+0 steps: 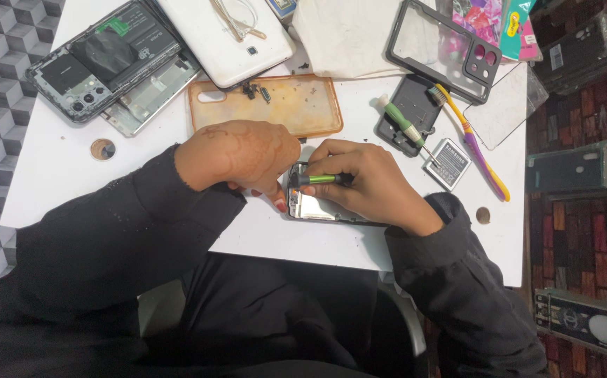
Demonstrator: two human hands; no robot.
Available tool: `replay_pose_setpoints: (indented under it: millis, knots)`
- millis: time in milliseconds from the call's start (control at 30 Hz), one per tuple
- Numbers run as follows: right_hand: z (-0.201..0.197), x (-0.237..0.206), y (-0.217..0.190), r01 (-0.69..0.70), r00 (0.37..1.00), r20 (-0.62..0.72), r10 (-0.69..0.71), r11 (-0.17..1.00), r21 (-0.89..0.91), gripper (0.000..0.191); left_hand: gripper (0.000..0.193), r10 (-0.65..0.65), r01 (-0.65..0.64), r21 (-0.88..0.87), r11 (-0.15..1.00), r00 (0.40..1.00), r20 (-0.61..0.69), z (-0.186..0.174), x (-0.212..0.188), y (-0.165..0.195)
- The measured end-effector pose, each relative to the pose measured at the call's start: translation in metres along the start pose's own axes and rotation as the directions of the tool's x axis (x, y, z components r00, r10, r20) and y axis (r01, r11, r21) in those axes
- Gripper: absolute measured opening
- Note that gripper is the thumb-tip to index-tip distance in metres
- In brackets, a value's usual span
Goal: The person uses a screwdriver to remove screws from a smartphone's internal frame, detaches a metal shield, and repositions components on the motherboard. The person then places the shield back and secures it with screws.
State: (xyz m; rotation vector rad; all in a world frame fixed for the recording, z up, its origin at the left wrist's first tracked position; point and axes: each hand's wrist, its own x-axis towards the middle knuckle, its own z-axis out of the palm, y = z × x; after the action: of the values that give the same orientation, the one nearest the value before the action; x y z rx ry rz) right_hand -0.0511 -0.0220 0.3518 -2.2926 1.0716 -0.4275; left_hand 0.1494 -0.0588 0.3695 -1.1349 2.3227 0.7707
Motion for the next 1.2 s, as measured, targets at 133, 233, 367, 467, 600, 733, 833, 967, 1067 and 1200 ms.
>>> replay_pose_setpoints:
  millis: [133, 233, 367, 467, 600, 733, 833, 967, 1067, 1200]
  knots:
    - [-0.0002, -0.0003, 0.001, 0.015, 1.0, -0.011, -0.015, 1.0, -0.005, 0.021, 0.043, -0.008, 0.007, -0.025, 1.0, 1.0, -0.006, -0.0002, -0.0005, 0.0002]
    - [-0.0009, -0.0001, 0.0016, -0.018, 1.0, -0.009, 0.018, 1.0, 0.007, 0.025, 0.042, -0.015, 0.014, -0.044, 0.999, 1.0, -0.007, 0.0001, -0.0002, -0.0002]
    - [-0.0006, 0.0019, 0.0018, -0.033, 0.999, -0.007, 0.033, 0.999, 0.012, 0.03, 0.043, -0.005, 0.005, -0.011, 1.0, 1.0, -0.011, 0.0017, 0.0007, -0.0011]
    - [-0.0004, 0.002, 0.0024, -0.038, 0.999, -0.008, 0.038, 0.999, 0.019, 0.029, 0.044, -0.002, 0.002, -0.005, 1.0, 1.0, -0.011, 0.0025, 0.0019, -0.0014]
    - [0.0, 0.0019, 0.0034, -0.046, 0.999, -0.009, 0.046, 0.999, 0.01, 0.028, 0.043, -0.001, 0.001, -0.01, 1.0, 1.0, -0.021, 0.0032, 0.0025, -0.0018]
    - [-0.0005, 0.0019, 0.0038, -0.046, 0.999, 0.006, 0.046, 0.999, 0.007, 0.028, 0.044, -0.006, 0.006, -0.006, 1.0, 1.0, -0.017, 0.0034, 0.0024, -0.0016]
    - [0.0003, 0.0027, 0.0033, -0.063, 0.998, 0.016, 0.063, 0.998, -0.027, 0.029, 0.043, -0.013, 0.013, -0.004, 1.0, 1.0, -0.019, 0.0041, 0.0022, -0.001]
    - [0.0002, 0.0019, 0.0025, -0.069, 0.998, 0.006, 0.069, 0.997, -0.026, 0.029, 0.043, -0.005, 0.005, -0.015, 1.0, 1.0, -0.028, 0.0036, 0.0018, -0.0012]
    - [0.0003, 0.0016, 0.0025, -0.053, 0.999, -0.012, 0.053, 0.998, -0.016, 0.03, 0.044, 0.006, -0.007, -0.013, 1.0, 0.999, -0.034, 0.0031, 0.0011, -0.0014]
    - [0.0022, 0.0021, 0.0022, -0.048, 0.998, -0.035, 0.047, 0.999, -0.018, 0.027, 0.044, -0.006, 0.005, -0.017, 1.0, 0.999, -0.033, 0.0033, -0.0003, -0.002]
